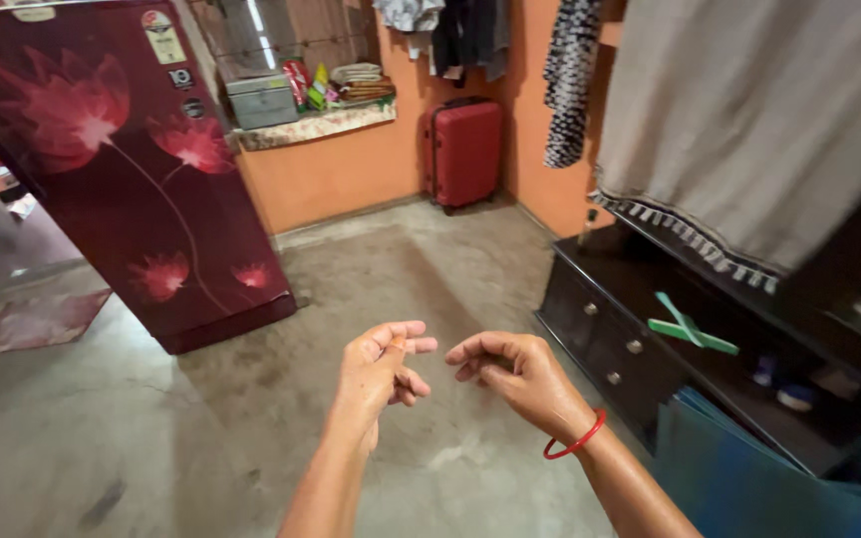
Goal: The person uses a screwdriver to loosen screws on a white plastic light fixture base, then wipes the fixture with a cloth. They proceed to connect electrical wires to the fixture's socket.
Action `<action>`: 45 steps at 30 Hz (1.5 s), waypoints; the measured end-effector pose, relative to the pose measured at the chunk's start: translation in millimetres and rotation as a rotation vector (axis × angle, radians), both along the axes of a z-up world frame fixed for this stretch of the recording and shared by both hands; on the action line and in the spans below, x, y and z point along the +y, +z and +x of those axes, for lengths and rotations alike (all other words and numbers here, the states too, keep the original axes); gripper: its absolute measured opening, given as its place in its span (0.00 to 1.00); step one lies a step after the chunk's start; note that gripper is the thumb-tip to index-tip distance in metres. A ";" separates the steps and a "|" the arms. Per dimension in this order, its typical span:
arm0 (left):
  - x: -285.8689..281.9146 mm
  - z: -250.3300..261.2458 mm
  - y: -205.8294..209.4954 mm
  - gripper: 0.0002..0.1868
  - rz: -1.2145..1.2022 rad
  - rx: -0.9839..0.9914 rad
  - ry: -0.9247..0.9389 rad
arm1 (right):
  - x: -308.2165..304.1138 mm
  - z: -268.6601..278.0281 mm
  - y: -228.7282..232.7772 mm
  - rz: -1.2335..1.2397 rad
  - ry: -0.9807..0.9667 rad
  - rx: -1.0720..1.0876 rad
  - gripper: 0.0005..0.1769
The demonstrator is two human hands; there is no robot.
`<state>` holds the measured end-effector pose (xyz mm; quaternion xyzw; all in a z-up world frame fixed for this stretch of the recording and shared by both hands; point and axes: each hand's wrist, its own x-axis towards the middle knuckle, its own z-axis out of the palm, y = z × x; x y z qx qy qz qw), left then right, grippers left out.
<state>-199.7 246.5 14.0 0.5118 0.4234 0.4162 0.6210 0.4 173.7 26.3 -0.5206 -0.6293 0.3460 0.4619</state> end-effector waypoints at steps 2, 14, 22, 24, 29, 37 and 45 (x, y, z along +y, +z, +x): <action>37.7 -17.4 -4.0 0.21 -0.013 -0.051 -0.006 | 45.0 -15.3 -1.6 0.032 0.028 -0.019 0.21; 250.7 -161.7 16.5 0.22 0.053 0.079 0.194 | 316.5 -145.9 35.8 0.043 0.255 0.022 0.21; 363.5 -293.6 17.5 0.19 0.080 0.024 0.338 | 449.6 -275.4 46.4 0.151 0.381 -0.062 0.23; 398.3 -333.2 19.6 0.18 0.119 0.027 0.330 | 480.7 -314.4 46.4 0.147 0.406 -0.029 0.22; 472.4 -435.5 36.9 0.17 0.067 0.072 0.335 | 555.2 -423.1 67.1 0.205 0.476 0.078 0.22; 585.8 -558.1 60.0 0.16 0.181 0.018 0.339 | 650.4 -541.7 102.7 0.089 0.328 -0.037 0.16; 715.4 -631.6 58.8 0.15 0.174 0.017 0.316 | 793.8 -615.1 109.0 0.274 0.418 -0.030 0.17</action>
